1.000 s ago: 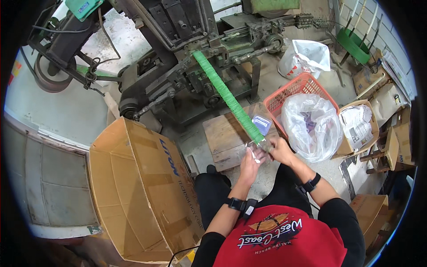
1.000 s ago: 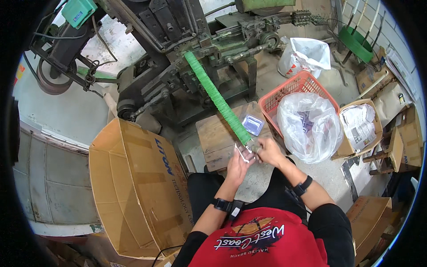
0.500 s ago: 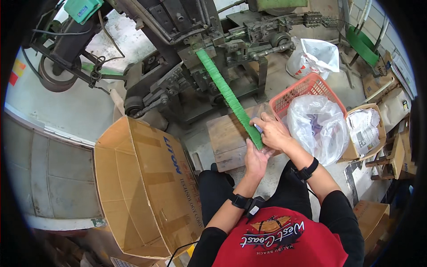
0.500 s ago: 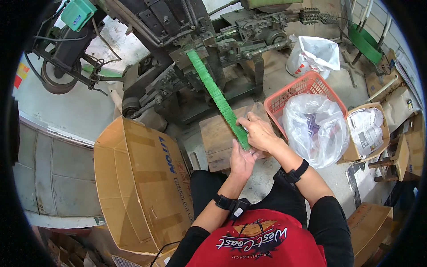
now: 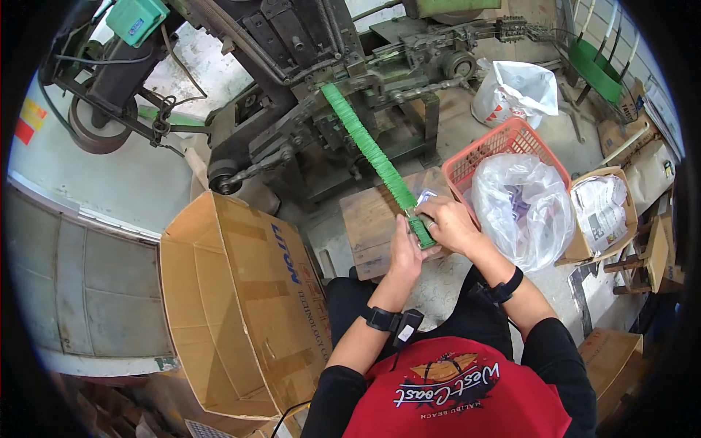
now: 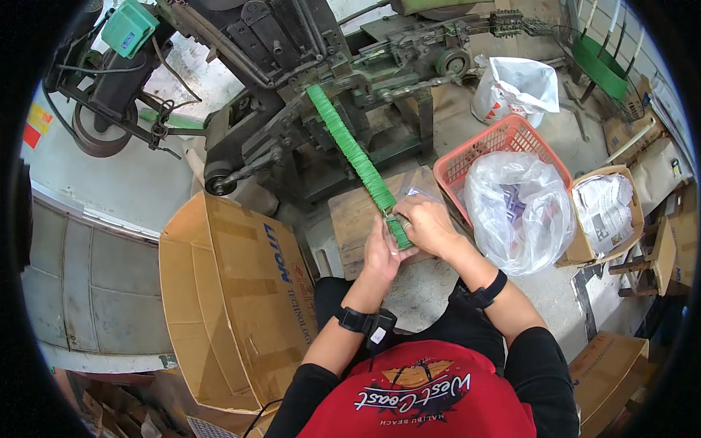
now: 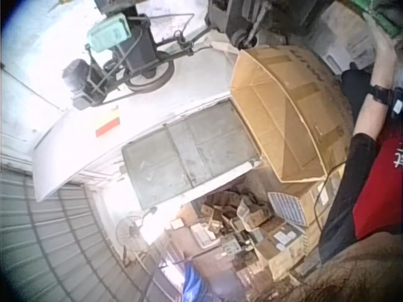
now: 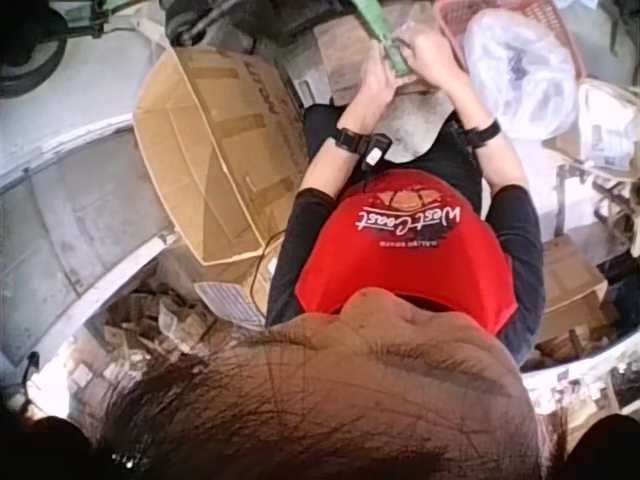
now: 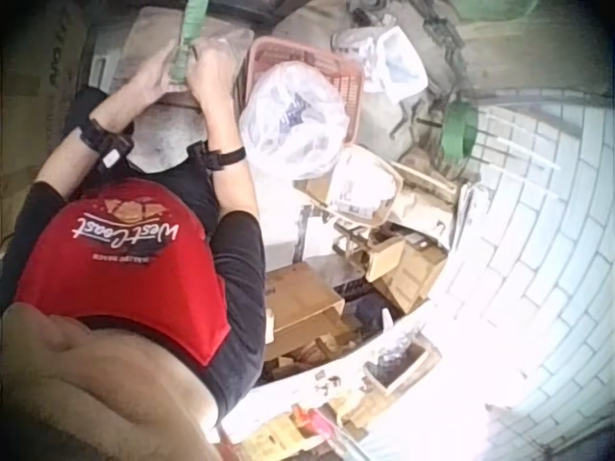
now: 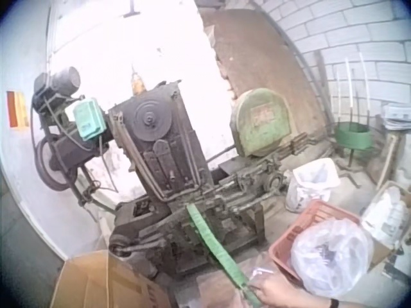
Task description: The person places a newspaper into a large cardboard box and then repeatedly picks up small green rectangular items from a machine conveyor belt, placing them into the box on top of the newspaper. The person handles the items one by one throughout the clip.
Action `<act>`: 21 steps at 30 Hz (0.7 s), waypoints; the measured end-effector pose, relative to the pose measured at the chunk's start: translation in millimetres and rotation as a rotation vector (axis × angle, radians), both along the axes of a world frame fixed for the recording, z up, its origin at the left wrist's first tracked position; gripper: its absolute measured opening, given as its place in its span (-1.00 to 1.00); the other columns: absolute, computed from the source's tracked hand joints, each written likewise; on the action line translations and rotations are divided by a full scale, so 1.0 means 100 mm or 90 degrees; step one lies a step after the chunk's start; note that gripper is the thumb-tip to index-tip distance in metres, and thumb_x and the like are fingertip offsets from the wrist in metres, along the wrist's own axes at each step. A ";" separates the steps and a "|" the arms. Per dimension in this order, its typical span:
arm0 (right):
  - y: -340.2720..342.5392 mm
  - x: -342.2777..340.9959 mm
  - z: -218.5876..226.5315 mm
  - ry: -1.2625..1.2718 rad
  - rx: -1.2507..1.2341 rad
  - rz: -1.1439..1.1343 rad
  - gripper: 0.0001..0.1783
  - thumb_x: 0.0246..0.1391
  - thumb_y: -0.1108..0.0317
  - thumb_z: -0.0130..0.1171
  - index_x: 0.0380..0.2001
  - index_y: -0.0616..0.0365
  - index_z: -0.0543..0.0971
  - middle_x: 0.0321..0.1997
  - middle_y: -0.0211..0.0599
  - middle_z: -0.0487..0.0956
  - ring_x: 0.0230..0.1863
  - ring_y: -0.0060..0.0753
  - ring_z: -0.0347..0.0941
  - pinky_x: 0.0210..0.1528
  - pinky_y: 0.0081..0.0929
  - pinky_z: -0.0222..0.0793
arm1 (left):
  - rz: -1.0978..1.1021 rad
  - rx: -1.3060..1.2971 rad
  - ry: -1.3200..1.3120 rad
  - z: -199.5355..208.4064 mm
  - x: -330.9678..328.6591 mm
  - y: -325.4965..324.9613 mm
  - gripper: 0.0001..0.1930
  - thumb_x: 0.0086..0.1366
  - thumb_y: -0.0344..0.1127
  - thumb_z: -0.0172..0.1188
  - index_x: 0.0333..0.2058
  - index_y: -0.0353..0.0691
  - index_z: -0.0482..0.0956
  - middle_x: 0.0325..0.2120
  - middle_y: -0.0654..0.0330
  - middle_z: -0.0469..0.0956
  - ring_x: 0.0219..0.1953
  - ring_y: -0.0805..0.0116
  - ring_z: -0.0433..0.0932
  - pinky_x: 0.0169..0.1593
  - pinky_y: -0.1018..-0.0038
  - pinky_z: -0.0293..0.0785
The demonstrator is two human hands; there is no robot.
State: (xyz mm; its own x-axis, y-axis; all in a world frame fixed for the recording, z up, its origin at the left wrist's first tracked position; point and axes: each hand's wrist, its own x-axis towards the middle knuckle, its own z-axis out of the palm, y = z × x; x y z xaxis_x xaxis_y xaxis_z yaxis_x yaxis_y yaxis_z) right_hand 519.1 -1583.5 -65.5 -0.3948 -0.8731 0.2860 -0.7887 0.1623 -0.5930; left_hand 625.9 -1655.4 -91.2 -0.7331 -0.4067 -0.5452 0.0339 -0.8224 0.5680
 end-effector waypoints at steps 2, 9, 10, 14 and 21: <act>0.05 0.07 0.12 0.076 0.043 -0.012 -0.71 -0.29 0.53 0.07 -0.36 0.16 0.55 -0.34 -0.09 0.52 -0.28 -0.02 0.43 -0.22 -0.25 0.34 | -0.016 -0.030 -0.057 0.04 -0.05 -0.01 -0.61 0.32 0.06 -0.26 -0.13 -0.08 0.34 -0.29 0.21 0.51 -0.31 0.31 0.52 -0.34 0.27 0.53; 0.35 0.00 0.08 -0.028 -0.124 -0.207 -0.58 -0.43 0.66 -0.06 -0.36 0.16 0.52 -0.30 -0.06 0.50 -0.20 0.03 0.42 -0.14 -0.25 0.35 | -0.218 -0.024 -0.016 0.19 0.27 0.33 -0.70 0.29 -0.08 -0.13 -0.26 -0.20 0.37 -0.45 0.10 0.55 -0.52 0.26 0.58 -0.68 0.50 0.41; 0.35 -0.07 0.01 -0.041 -0.130 -0.193 -0.56 -0.42 0.67 -0.09 -0.34 0.18 0.52 -0.26 -0.03 0.51 -0.19 0.04 0.42 -0.12 -0.25 0.34 | -0.251 -0.055 -0.012 0.32 0.37 0.32 -0.70 0.29 -0.08 -0.12 -0.28 -0.21 0.38 -0.51 0.09 0.55 -0.58 0.26 0.57 -0.72 0.54 0.37; 0.34 -0.41 -0.59 -0.079 0.051 -0.236 -0.75 -0.16 0.47 0.03 -0.32 0.18 0.52 -0.32 -0.04 0.53 -0.26 -0.02 0.46 -0.22 -0.29 0.34 | -0.272 -0.241 -0.003 1.11 0.81 -0.06 -0.68 0.28 -0.06 -0.07 -0.31 -0.23 0.41 -0.57 0.09 0.54 -0.69 0.28 0.54 -0.80 0.60 0.28; 0.18 -0.76 -1.54 -0.074 0.176 -0.207 -0.67 0.02 0.31 -0.07 -0.18 0.28 0.45 -0.25 0.12 0.49 -0.18 0.11 0.41 -0.14 -0.21 0.28 | 0.153 -0.601 -0.181 2.08 2.33 -1.71 -0.70 0.22 -0.13 0.07 -0.31 -0.31 0.45 -0.64 0.20 0.49 -0.75 0.40 0.49 -0.82 0.65 0.25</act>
